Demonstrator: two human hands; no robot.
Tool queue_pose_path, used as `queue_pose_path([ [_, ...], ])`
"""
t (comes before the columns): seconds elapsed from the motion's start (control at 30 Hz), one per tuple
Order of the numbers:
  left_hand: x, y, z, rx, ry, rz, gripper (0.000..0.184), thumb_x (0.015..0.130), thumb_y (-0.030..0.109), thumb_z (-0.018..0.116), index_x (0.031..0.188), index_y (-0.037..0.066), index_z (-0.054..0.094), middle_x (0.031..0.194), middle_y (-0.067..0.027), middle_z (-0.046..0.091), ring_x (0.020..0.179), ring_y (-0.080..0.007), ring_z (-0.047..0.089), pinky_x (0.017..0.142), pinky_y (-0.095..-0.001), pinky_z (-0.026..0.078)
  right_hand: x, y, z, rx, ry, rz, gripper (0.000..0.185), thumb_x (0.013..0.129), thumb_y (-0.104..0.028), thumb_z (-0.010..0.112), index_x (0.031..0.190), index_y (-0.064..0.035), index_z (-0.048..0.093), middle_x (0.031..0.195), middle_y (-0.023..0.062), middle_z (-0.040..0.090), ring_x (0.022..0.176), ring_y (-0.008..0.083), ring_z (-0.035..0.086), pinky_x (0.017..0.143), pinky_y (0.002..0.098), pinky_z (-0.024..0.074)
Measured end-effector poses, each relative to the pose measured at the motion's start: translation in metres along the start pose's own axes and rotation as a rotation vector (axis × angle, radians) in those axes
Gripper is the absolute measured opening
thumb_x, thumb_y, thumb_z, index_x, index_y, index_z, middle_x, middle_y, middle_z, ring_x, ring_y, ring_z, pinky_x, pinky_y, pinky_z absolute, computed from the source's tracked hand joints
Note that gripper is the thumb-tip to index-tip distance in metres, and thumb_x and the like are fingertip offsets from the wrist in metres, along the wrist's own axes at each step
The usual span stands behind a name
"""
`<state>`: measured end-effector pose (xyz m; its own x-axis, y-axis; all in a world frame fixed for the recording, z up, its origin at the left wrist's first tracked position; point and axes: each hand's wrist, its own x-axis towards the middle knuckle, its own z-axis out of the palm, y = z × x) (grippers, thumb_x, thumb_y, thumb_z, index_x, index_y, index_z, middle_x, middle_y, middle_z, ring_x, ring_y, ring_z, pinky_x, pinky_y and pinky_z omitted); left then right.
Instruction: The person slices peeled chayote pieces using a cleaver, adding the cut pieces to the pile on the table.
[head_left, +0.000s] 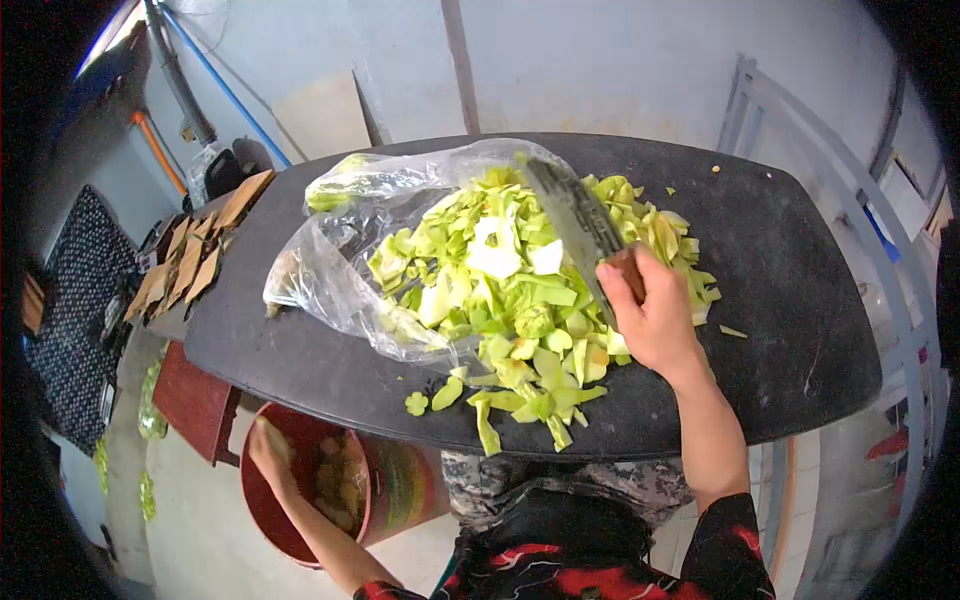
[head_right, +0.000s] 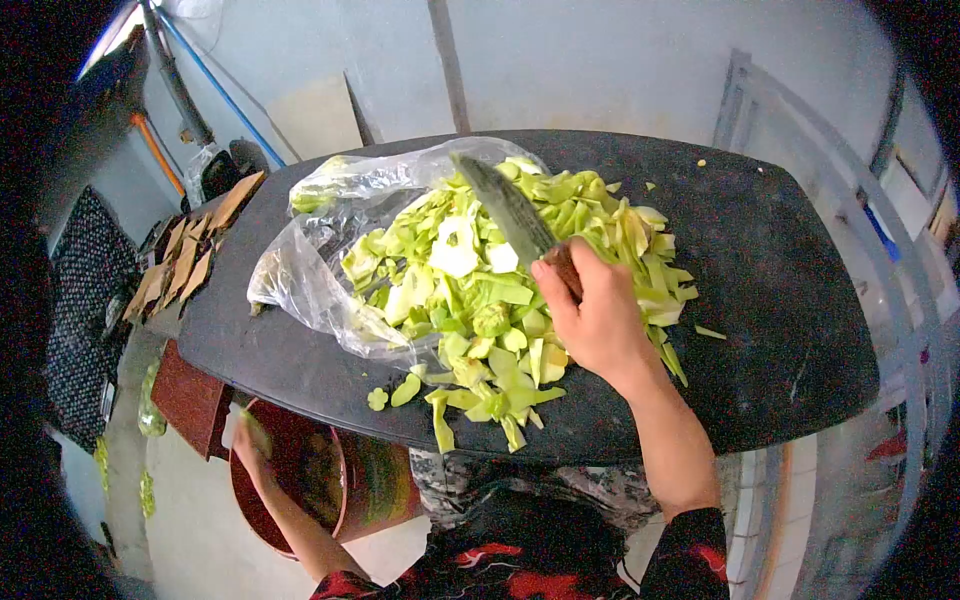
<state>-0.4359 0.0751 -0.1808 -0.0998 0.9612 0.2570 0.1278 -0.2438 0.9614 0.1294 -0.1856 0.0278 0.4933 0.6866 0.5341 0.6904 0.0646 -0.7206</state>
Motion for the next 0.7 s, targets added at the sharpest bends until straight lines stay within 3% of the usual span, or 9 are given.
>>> queue_pose_path([
  [0.03, -0.024, -0.015, 0.004, 0.092, 0.047, -0.181, 0.038, 0.098, 0.036, 0.053, 0.073, 0.007, 0.053, 0.058, 0.0028, 0.042, 0.053, -0.0102, 0.040, 0.050, -0.0266, 0.031, 0.000, -0.004, 0.000, -0.001, -0.008, -0.004, 0.025, 0.092, -0.017, 0.062, 0.080, 0.0013, 0.051, 0.060, 0.0124, 0.057, 0.050, 0.0198, 0.055, 0.049, 0.0354, 0.0397],
  [0.07, -0.046, -0.029, 0.002, 0.558, -0.052, -0.032, 0.035, 0.096, 0.032, 0.056, 0.073, 0.006, 0.055, 0.057, 0.0015, 0.042, 0.052, -0.0112, 0.040, 0.047, -0.0282, 0.031, 0.002, -0.006, 0.000, 0.030, 0.011, -0.024, 0.024, 0.092, -0.017, 0.062, 0.081, 0.0013, 0.052, 0.060, 0.0120, 0.056, 0.050, 0.0193, 0.054, 0.049, 0.0352, 0.0394],
  [0.13, -0.087, -0.046, 0.009, 0.318, -0.228, -0.565, 0.024, 0.092, 0.020, 0.059, 0.074, 0.003, 0.058, 0.058, 0.0001, 0.049, 0.050, -0.0142, 0.043, 0.044, -0.0340, 0.035, 0.006, -0.005, 0.004, 0.086, 0.005, -0.027, 0.023, 0.092, -0.018, 0.063, 0.084, 0.0017, 0.055, 0.058, 0.0105, 0.054, 0.049, 0.0181, 0.050, 0.050, 0.0349, 0.0384],
  [0.17, -0.098, -0.088, -0.002, 0.422, -0.365, -0.463, 0.017, 0.090, 0.017, 0.059, 0.081, 0.004, 0.064, 0.063, -0.0003, 0.055, 0.051, -0.0144, 0.048, 0.043, -0.0329, 0.038, 0.006, -0.001, 0.006, 0.085, -0.003, -0.028, 0.023, 0.092, -0.018, 0.063, 0.084, 0.0017, 0.055, 0.058, 0.0105, 0.054, 0.049, 0.0181, 0.050, 0.050, 0.0349, 0.0384],
  [0.3, -0.108, -0.048, 0.018, 0.331, -0.374, -1.011, 0.023, 0.090, 0.016, 0.057, 0.111, 0.005, 0.061, 0.074, -0.0060, 0.063, 0.055, -0.0177, 0.057, 0.045, -0.0325, 0.043, 0.004, -0.004, 0.010, 0.002, -0.152, 0.082, 0.025, 0.090, -0.017, 0.065, 0.081, 0.0020, 0.052, 0.059, 0.0103, 0.052, 0.051, 0.0179, 0.046, 0.050, 0.0342, 0.0375],
  [0.4, -0.063, -0.026, -0.011, 0.611, -0.220, -0.335, 0.026, 0.087, 0.017, 0.060, 0.080, -0.008, 0.062, 0.062, -0.0053, 0.053, 0.058, -0.0136, 0.046, 0.053, -0.0325, 0.040, 0.005, -0.004, 0.008, -0.059, -0.192, 0.094, 0.024, 0.089, -0.015, 0.066, 0.079, 0.0015, 0.051, 0.059, 0.0085, 0.052, 0.052, 0.0148, 0.046, 0.050, 0.0333, 0.0369],
  [0.5, -0.027, 0.083, 0.032, 0.565, 0.204, 0.115, 0.021, 0.092, 0.014, 0.060, 0.086, -0.005, 0.062, 0.069, -0.0023, 0.054, 0.063, -0.0097, 0.045, 0.056, -0.0283, 0.039, 0.005, -0.007, 0.005, -0.006, -0.173, 0.162, 0.022, 0.089, -0.014, 0.067, 0.081, 0.0017, 0.052, 0.059, 0.0069, 0.052, 0.053, 0.0125, 0.045, 0.050, 0.0315, 0.0369],
  [0.6, 0.009, 0.164, 0.109, 0.290, 0.193, 0.394, 0.011, 0.091, 0.005, 0.061, 0.098, -0.004, 0.063, 0.078, -0.0017, 0.060, 0.071, -0.0079, 0.054, 0.066, -0.0227, 0.046, 0.003, -0.003, 0.005, 0.000, -0.151, 0.187, 0.019, 0.088, -0.013, 0.068, 0.085, 0.0022, 0.057, 0.059, 0.0049, 0.052, 0.052, 0.0110, 0.045, 0.051, 0.0287, 0.0369],
  [0.7, 0.062, 0.196, 0.192, 0.482, -0.206, 0.437, 0.016, 0.086, 0.001, 0.064, 0.102, -0.002, 0.064, 0.085, -0.0074, 0.065, 0.080, -0.0128, 0.061, 0.074, -0.0257, 0.048, 0.002, -0.004, -0.002, 0.001, -0.151, 0.189, 0.018, 0.087, -0.013, 0.068, 0.088, 0.0023, 0.059, 0.059, 0.0042, 0.053, 0.052, 0.0105, 0.045, 0.050, 0.0280, 0.0367],
])
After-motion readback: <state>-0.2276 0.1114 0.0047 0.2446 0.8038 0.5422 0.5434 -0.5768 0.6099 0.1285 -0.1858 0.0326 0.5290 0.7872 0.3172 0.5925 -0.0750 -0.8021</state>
